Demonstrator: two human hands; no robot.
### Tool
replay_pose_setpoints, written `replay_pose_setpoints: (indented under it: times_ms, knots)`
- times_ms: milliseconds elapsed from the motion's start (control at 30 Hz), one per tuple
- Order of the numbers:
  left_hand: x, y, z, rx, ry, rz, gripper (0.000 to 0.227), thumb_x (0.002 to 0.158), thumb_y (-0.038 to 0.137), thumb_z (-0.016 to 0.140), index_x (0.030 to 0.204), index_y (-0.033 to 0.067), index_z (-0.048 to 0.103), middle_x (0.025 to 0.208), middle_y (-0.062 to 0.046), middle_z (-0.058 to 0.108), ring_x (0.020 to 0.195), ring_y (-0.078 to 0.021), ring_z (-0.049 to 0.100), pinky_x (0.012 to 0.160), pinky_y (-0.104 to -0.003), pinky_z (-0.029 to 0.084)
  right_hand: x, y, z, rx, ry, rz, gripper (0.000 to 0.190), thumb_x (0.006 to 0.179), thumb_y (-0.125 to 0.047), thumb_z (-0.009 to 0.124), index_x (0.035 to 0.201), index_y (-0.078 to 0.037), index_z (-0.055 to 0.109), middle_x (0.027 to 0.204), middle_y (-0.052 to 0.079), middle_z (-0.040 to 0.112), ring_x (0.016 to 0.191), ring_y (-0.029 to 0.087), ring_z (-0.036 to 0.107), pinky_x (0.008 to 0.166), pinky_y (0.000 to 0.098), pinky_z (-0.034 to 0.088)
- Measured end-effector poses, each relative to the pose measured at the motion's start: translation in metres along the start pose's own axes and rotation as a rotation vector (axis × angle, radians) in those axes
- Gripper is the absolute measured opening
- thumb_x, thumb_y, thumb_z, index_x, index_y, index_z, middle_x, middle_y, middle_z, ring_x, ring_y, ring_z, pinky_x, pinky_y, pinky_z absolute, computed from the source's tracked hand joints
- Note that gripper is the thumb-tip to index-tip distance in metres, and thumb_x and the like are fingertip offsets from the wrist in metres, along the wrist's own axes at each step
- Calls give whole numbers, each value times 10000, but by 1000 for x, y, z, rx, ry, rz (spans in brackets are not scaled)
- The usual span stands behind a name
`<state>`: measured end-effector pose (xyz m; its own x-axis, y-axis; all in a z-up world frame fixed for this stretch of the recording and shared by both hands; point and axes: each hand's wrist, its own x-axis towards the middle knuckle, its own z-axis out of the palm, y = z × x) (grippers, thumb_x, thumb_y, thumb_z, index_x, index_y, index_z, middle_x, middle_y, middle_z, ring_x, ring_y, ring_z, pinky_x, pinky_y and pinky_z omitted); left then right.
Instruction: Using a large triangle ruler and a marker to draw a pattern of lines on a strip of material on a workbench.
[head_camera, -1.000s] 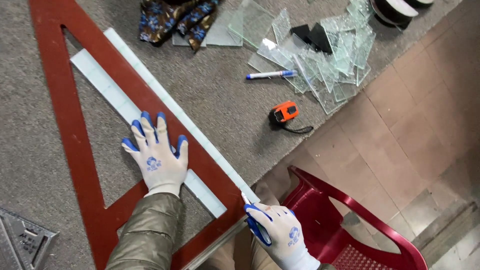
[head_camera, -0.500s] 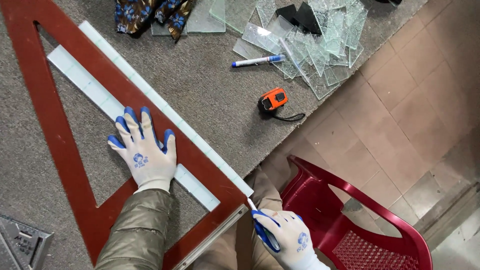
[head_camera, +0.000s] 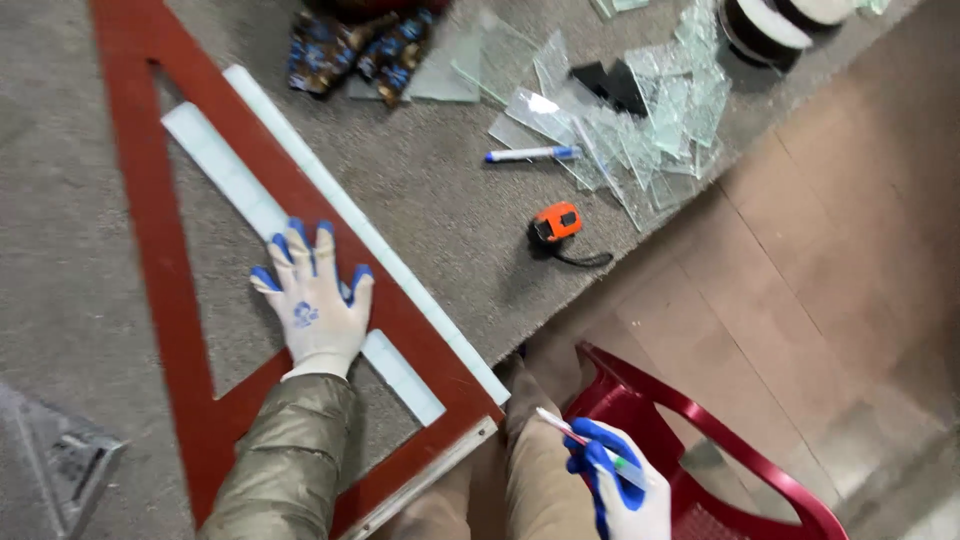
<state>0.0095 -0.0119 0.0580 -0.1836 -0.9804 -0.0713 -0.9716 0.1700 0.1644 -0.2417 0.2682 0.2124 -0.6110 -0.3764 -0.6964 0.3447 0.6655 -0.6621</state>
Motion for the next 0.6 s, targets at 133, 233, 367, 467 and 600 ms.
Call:
replay_pose_setpoints:
  times_ms: [133, 233, 367, 467, 600]
  knots:
    - [-18, -31, -29, -240, -107, 73, 837, 997, 526, 612, 1704, 129, 405, 1811, -233, 250, 1646, -539, 177, 1256, -773, 81, 17, 29, -3, -63, 4, -81, 399, 1039, -215, 597, 1187, 71, 833, 1023, 260, 868, 881, 352, 835, 893, 417, 665]
    - [-73, -58, -29, -160, -87, 127, 878, 943, 632, 642, 1643, 123, 491, 1745, -195, 418, 1642, -497, 273, 1311, -706, 119, 37, 44, 3, -317, -55, -114, 436, 1043, -253, 497, 1118, -42, 871, 1092, 153, 904, 1048, 272, 871, 1043, 359, 601]
    - [-127, -96, -6, 82, 24, 70, 911, 798, 633, 774, 1560, 169, 595, 1471, -103, 645, 1342, -353, 584, 1205, -540, 430, 37, 42, 39, -453, -134, 84, 448, 1108, -190, 440, 1131, -96, 877, 1175, 92, 871, 1115, 229, 796, 1113, 358, 542]
    - [-123, -97, -16, 142, -10, 16, 721, 890, 539, 780, 1498, 174, 650, 1442, -78, 678, 1319, -319, 636, 1074, -513, 520, 42, 71, 68, -210, -82, 271, 583, 1191, -447, 384, 1139, -44, 802, 889, 142, 748, 812, 233, 723, 551, 316, 401]
    - [-126, -110, -15, 178, 6, 56, 683, 927, 581, 724, 1500, 217, 645, 1439, -29, 675, 1278, -309, 649, 1043, -503, 535, 32, 80, 91, -528, -122, 218, 517, 1100, -420, 478, 1527, -205, 677, 1279, 129, 840, 1226, 244, 800, 1177, 345, 576]
